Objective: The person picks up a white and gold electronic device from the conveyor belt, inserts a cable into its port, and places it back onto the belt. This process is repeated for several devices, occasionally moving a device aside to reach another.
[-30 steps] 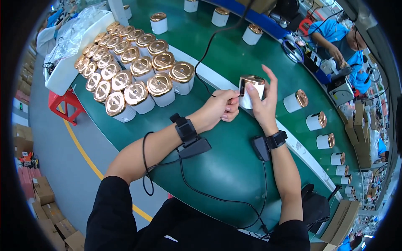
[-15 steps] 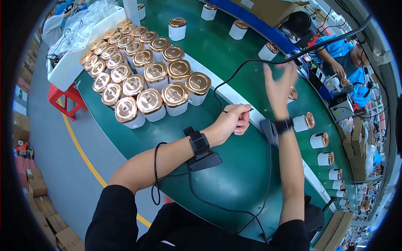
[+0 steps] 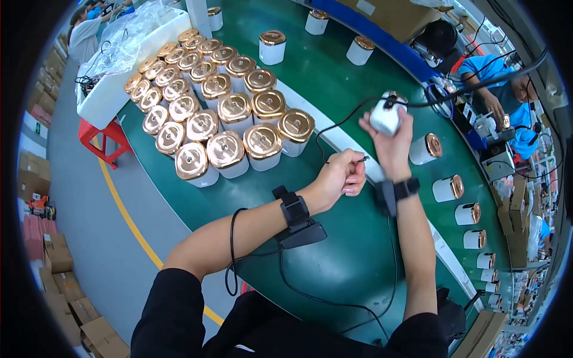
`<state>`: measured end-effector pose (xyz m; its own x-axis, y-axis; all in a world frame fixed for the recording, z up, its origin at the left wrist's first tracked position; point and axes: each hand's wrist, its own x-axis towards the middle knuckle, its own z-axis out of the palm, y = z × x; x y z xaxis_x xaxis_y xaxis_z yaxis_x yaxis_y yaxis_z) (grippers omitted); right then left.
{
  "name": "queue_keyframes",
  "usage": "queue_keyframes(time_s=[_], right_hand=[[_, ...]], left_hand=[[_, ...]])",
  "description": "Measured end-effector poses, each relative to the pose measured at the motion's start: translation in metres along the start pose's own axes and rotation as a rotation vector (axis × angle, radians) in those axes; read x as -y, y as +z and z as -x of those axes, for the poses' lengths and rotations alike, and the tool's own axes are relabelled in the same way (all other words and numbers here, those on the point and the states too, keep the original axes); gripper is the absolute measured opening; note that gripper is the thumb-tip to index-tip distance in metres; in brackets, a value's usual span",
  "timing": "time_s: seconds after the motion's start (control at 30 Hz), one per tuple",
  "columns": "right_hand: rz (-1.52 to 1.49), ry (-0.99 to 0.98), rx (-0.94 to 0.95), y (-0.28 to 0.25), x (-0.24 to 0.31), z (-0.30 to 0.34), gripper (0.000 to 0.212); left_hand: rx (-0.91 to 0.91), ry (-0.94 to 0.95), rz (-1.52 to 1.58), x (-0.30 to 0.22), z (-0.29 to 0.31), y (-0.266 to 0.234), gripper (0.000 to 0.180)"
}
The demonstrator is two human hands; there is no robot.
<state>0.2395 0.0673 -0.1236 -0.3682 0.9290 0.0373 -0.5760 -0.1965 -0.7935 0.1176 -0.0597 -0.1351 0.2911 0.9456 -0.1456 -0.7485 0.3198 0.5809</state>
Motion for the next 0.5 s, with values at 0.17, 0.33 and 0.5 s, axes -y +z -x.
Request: queue_keyframes(time_s=[0.17,0.33,0.5], right_hand=[[0.114,-0.049,0.11,0.001,0.007,0.062,0.049],[0.555,-0.318,-0.042,-0.002,0.001,0.081,0.047],[0.651,-0.321,-0.036,0.0,0.002,0.085,0.052]], left_hand=[[0.051,0.015,-0.065,0.001,-0.001,0.006,0.035],[0.065,0.035,-0.179,-0.002,-0.002,0.008,0.034],[0.073,0.01,-0.218,-0.001,-0.002,0.008,0.034]])
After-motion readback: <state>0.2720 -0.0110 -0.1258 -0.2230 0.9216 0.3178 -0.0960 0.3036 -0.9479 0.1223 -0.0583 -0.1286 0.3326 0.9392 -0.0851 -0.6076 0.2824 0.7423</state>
